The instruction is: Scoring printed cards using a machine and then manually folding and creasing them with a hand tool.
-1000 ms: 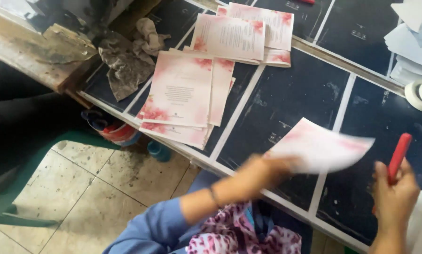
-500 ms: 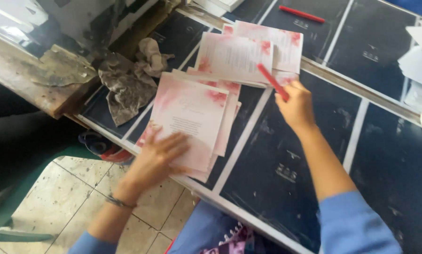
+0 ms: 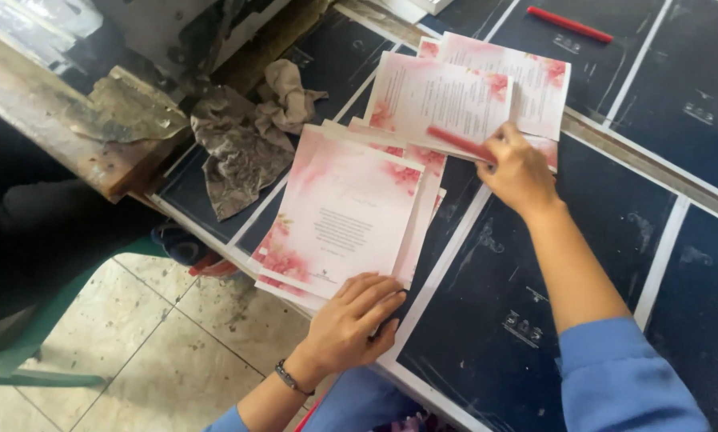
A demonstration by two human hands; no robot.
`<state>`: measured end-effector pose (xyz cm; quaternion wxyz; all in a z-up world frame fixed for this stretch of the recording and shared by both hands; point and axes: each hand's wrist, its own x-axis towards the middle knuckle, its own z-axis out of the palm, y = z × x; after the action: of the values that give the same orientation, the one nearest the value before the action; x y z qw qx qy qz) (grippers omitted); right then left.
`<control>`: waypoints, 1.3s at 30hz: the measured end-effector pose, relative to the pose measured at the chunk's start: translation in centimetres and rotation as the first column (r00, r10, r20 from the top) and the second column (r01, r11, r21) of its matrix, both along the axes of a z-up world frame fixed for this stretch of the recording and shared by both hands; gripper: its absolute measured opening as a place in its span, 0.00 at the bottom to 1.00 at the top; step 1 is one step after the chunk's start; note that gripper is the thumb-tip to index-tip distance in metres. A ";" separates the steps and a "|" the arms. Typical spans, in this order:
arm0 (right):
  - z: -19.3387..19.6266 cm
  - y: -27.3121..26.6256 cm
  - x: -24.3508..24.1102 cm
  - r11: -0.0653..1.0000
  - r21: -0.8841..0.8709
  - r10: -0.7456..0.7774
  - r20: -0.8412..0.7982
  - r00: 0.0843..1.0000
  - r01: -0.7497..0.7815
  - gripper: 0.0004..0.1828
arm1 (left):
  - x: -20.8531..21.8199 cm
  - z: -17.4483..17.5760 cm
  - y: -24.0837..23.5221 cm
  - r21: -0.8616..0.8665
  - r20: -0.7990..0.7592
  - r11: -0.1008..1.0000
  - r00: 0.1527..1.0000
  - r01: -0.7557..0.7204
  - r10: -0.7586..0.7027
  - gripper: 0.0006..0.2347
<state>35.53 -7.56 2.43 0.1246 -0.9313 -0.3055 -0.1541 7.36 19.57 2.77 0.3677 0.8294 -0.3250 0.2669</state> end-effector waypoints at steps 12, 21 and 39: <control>2.0 -1.3 3.2 0.976 -0.217 0.007 0.113 0.994 0.017 0.05 | -0.2 -0.1 0.1 -0.021 -0.026 1.000 1.000 0.009 -0.009 0.09; 11.1 -9.6 -5.1 0.930 -0.248 -0.062 0.624 0.779 0.272 0.11 | -0.1 -0.3 -0.4 -0.014 0.006 1.000 1.000 0.028 -0.028 0.10; -0.3 -10.3 -41.3 0.877 0.234 -0.410 -0.090 0.908 0.419 0.14 | -5.1 -5.0 -15.2 -0.862 -0.501 0.430 0.316 -0.269 -0.806 0.27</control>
<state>-5.79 -17.83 2.12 0.2099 -0.9548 -0.0751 -0.1966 2.26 4.39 -2.21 0.8781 0.4328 -0.0502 -0.1977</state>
